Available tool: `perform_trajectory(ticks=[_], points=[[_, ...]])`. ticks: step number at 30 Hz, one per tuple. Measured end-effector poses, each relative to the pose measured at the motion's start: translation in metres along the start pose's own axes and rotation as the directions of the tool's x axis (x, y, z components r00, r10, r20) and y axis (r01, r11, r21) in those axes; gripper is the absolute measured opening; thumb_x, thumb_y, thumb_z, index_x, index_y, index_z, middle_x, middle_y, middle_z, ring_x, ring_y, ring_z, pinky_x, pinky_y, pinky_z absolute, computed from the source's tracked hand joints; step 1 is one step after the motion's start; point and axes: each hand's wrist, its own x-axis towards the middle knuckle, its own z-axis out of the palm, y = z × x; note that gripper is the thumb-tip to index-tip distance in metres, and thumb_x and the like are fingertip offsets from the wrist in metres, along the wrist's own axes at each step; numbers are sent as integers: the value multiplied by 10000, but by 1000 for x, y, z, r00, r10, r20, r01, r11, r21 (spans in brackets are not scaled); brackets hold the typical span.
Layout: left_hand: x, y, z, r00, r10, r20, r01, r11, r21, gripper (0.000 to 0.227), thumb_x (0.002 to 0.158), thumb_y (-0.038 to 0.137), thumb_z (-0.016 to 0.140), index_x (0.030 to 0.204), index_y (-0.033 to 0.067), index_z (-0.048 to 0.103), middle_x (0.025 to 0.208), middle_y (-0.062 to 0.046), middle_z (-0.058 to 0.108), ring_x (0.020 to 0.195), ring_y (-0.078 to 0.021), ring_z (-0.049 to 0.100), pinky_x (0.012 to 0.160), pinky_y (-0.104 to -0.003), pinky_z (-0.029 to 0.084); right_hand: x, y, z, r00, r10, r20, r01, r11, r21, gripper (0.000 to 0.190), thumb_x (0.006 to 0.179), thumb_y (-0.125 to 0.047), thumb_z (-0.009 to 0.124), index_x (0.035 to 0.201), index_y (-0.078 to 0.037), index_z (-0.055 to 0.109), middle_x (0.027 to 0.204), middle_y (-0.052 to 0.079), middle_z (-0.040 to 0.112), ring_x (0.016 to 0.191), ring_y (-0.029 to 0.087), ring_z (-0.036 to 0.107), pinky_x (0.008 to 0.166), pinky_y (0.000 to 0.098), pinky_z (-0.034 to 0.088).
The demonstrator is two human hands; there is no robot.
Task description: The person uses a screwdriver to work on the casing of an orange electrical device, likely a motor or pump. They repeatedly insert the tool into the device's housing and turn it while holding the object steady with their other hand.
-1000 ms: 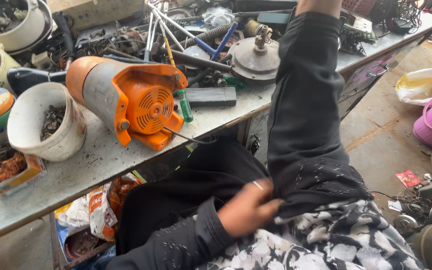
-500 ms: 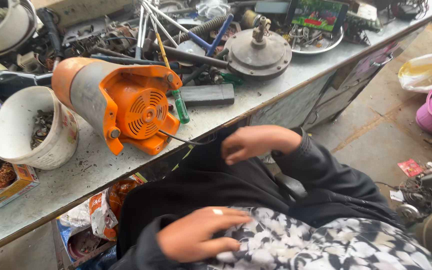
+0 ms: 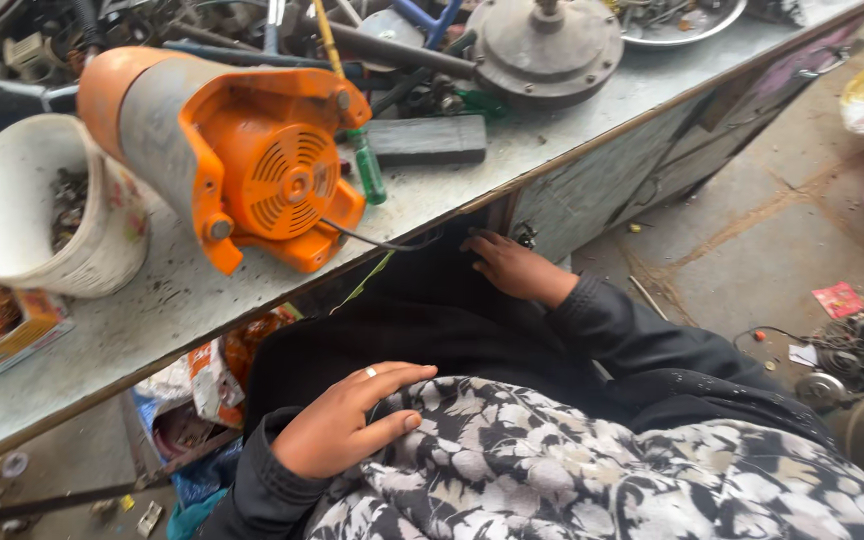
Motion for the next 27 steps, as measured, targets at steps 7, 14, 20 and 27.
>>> perform_trajectory(ticks=[7, 14, 20, 27], points=[[8, -3, 2, 999, -31, 12, 32, 996, -88, 515, 915, 293, 686, 1381, 87, 616, 1371, -110, 672, 1296, -252, 628, 1078, -377, 463, 28, -23, 7, 992, 41, -116, -31, 996, 86, 553, 972, -212, 654, 1471, -62, 470, 1330, 252, 555, 1209, 444, 568, 994, 498, 478], [5, -12, 4, 992, 28, -123, -36, 997, -67, 513, 921, 248, 712, 1391, 73, 602, 1369, -105, 663, 1277, -243, 641, 1073, -368, 481, 35, -41, -9, 999, -5, -36, 11, 985, 171, 370, 968, -207, 689, 1322, -117, 628, 1331, 147, 673, 1244, 340, 640, 1028, 409, 526], [11, -42, 16, 957, -76, -279, -13, 952, -306, 646, 946, 205, 686, 1525, 81, 429, 1491, -124, 551, 1350, -267, 568, 1107, -413, 446, 30, -48, -1, 980, -187, -70, 195, 972, 130, 648, 833, -96, 716, 1439, -5, 503, 1405, 230, 545, 1314, 431, 506, 1047, 496, 419], [22, -73, 27, 877, -165, -451, -72, 884, -462, 837, 943, 153, 672, 1608, 67, 170, 1600, -170, 383, 1454, -293, 418, 1144, -445, 366, 19, -100, 16, 936, -328, 127, 311, 940, 142, 185, 958, -169, 690, 1136, -188, 645, 1140, 73, 723, 1153, 298, 676, 1063, 452, 494]])
